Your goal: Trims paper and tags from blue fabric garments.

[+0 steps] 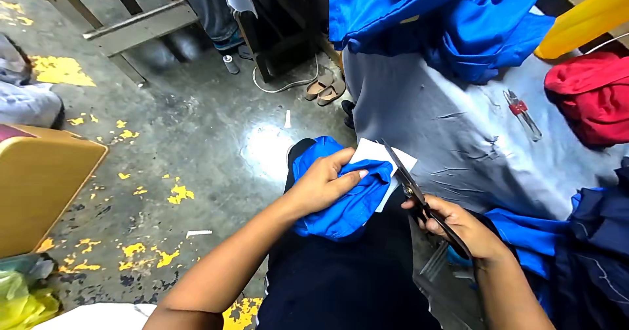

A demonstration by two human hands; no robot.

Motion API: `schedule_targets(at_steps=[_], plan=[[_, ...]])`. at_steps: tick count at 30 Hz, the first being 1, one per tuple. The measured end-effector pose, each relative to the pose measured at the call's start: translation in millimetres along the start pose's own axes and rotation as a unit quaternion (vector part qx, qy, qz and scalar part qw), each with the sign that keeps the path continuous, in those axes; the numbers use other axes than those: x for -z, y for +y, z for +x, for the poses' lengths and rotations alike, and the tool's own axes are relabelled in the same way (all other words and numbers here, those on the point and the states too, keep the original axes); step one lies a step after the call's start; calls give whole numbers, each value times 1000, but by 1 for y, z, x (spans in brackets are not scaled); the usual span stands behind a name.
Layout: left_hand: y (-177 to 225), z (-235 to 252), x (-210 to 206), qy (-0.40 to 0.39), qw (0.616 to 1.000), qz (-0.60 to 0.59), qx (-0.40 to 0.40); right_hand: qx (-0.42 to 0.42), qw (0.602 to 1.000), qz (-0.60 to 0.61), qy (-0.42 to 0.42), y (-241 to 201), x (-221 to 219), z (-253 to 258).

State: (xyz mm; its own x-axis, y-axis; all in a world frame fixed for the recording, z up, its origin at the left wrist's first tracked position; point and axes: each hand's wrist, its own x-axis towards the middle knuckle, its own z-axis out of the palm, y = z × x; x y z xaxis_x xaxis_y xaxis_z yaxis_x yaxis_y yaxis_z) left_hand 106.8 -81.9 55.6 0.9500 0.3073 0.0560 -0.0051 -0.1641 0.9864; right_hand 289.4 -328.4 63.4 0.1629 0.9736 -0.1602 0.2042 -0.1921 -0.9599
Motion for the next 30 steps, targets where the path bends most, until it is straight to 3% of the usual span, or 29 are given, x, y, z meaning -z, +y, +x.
schedule_targets(at_steps=[8, 22, 30], plan=[[0, 4, 23, -131, 991, -27, -2, 21, 996, -34, -75, -3, 12, -5], [-4, 7, 30, -175, 982, -73, -18, 26, 995, 6, -100, 1, 12, -2], [-2, 12, 32, -205, 976, -73, -3, 26, 994, -30, -98, -1, 11, -1]])
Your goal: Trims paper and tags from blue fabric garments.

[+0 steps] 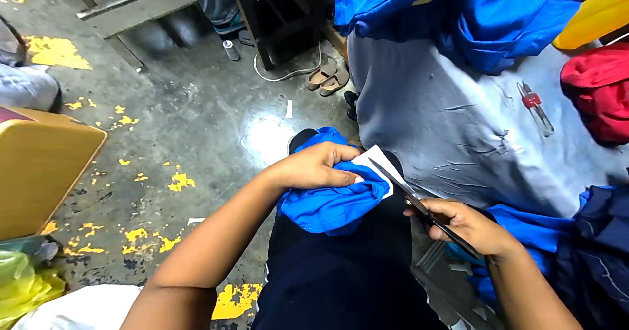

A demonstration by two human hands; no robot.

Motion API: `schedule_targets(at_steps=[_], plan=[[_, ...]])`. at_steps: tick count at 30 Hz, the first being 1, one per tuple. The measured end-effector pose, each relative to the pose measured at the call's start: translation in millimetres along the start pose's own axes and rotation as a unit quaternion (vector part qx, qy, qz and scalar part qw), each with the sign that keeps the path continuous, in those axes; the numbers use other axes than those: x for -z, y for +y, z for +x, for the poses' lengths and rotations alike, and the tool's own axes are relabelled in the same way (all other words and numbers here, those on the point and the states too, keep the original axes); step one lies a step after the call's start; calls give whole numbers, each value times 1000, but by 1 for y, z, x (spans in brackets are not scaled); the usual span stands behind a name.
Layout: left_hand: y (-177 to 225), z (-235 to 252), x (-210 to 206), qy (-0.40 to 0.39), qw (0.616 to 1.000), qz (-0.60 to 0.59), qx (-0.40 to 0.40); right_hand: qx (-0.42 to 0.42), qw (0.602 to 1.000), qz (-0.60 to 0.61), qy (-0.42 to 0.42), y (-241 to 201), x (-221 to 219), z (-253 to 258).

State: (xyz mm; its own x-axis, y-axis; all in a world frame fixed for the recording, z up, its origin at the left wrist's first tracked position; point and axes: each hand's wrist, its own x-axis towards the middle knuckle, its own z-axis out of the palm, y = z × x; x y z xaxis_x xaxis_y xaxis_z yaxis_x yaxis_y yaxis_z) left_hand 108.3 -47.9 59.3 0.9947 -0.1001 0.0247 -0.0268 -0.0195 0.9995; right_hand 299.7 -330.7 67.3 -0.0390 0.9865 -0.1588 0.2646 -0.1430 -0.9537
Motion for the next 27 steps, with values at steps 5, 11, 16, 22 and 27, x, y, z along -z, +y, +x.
schedule_targets(at_steps=[5, 11, 16, 22, 27], plan=[[0, 0, 2, -12, 1000, -5, 14, -1, 1000, 8, -11, 1, 2, 0], [-1, 0, 2, -26, 999, -15, 26, -14, 1000, -7, -25, -2, 2, 1], [-11, -1, 1, -6, 999, -36, 27, -13, 1000, -2, 9, 0, -1, 2], [-46, -17, 35, -132, 991, -24, -5, -18, 1000, -3, 13, 2, -2, -2], [-38, -14, 15, 32, 977, 207, 50, -49, 997, -1, 56, -2, -1, -7]])
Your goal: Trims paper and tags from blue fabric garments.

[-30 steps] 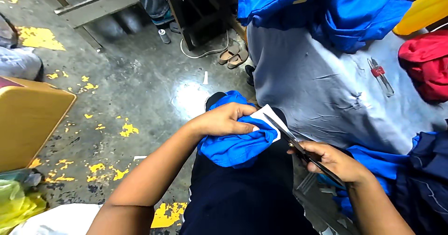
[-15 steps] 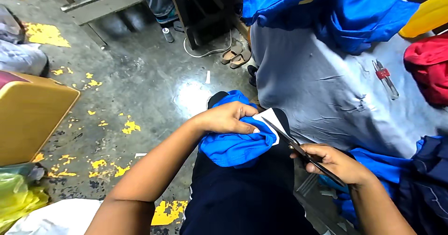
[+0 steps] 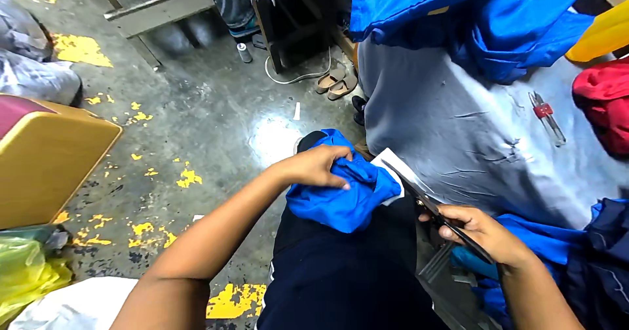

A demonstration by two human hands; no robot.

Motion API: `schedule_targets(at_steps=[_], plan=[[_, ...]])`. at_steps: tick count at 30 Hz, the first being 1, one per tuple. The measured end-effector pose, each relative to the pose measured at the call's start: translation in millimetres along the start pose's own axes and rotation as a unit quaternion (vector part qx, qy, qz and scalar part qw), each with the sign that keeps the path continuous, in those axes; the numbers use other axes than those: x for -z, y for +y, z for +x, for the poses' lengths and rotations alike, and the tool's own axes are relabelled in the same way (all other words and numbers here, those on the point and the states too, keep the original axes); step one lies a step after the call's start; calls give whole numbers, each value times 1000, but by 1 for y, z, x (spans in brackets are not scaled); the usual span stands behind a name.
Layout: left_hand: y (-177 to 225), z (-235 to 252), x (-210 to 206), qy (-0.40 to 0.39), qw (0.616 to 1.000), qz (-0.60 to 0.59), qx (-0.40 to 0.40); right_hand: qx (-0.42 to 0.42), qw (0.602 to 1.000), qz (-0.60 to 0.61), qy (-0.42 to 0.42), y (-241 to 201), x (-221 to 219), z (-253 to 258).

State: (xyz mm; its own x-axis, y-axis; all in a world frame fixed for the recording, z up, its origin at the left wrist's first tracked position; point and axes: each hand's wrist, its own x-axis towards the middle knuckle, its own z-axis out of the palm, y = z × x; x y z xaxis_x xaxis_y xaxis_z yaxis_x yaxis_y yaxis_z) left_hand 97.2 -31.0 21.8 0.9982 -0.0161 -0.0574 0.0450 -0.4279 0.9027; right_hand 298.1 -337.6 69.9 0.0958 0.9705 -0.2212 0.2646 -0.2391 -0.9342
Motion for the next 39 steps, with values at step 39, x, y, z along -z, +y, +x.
schedule_targets(at_steps=[39], plan=[[-23, -19, -46, 118, 906, -387, 125, 54, 994, -18, 91, 18, -70, 38]])
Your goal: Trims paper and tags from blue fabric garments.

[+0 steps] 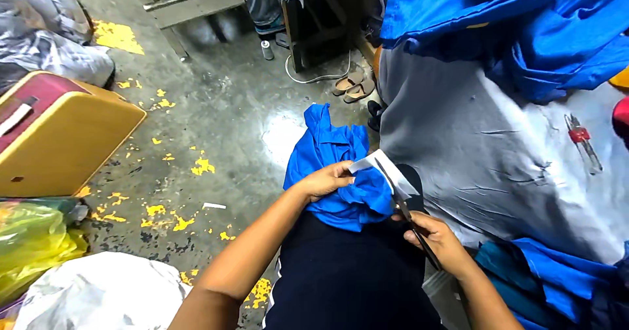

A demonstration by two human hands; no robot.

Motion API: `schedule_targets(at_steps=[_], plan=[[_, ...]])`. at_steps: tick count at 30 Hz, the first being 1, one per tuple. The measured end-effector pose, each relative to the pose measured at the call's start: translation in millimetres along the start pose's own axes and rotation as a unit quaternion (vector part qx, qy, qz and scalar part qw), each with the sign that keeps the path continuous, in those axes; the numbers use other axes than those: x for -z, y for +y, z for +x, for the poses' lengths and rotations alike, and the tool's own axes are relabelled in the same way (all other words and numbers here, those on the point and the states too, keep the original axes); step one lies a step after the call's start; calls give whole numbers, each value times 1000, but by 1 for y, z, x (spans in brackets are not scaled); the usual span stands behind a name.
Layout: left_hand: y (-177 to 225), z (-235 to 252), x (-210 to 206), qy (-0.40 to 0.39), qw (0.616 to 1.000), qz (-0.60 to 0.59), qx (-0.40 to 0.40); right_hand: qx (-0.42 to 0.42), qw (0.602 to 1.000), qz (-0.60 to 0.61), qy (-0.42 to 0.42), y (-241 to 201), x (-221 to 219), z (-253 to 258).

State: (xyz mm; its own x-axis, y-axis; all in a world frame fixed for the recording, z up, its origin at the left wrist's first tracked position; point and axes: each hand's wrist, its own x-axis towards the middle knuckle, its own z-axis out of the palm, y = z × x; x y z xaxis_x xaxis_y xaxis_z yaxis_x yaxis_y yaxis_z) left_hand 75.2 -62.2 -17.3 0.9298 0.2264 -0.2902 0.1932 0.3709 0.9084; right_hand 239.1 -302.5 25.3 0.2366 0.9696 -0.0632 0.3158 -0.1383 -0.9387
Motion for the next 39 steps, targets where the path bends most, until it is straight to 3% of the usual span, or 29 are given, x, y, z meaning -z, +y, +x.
schedule_targets(at_steps=[3, 6, 8, 10, 14, 17, 24, 27, 39], plan=[[8, -11, 9, 77, 977, 151, -128, 6, 1000, -1, 19, 2, 12, -2], [18, -20, 14, 158, 955, 150, -202, 5, 999, -9, 33, 7, 16, 0], [29, -25, 17, 161, 949, 158, -222, -3, 999, -15, 44, 11, 15, 1], [38, -28, 17, 163, 942, 204, -211, -2, 998, -22, 57, 13, 16, 0], [42, -26, 13, 241, 919, 282, -137, 7, 995, 22, 96, 12, 30, -9], [41, -22, 9, 268, 905, 315, -103, -2, 998, 44, 43, 1, 45, -19], [42, -18, 3, 231, 917, 319, -69, -94, 986, -113, -78, -10, 49, -20], [42, -20, 3, 215, 920, 317, -79, -125, 981, -123, -79, -10, 48, -13], [41, -23, 7, 213, 934, 277, -71, -98, 988, -94, -77, -8, 52, -14]])
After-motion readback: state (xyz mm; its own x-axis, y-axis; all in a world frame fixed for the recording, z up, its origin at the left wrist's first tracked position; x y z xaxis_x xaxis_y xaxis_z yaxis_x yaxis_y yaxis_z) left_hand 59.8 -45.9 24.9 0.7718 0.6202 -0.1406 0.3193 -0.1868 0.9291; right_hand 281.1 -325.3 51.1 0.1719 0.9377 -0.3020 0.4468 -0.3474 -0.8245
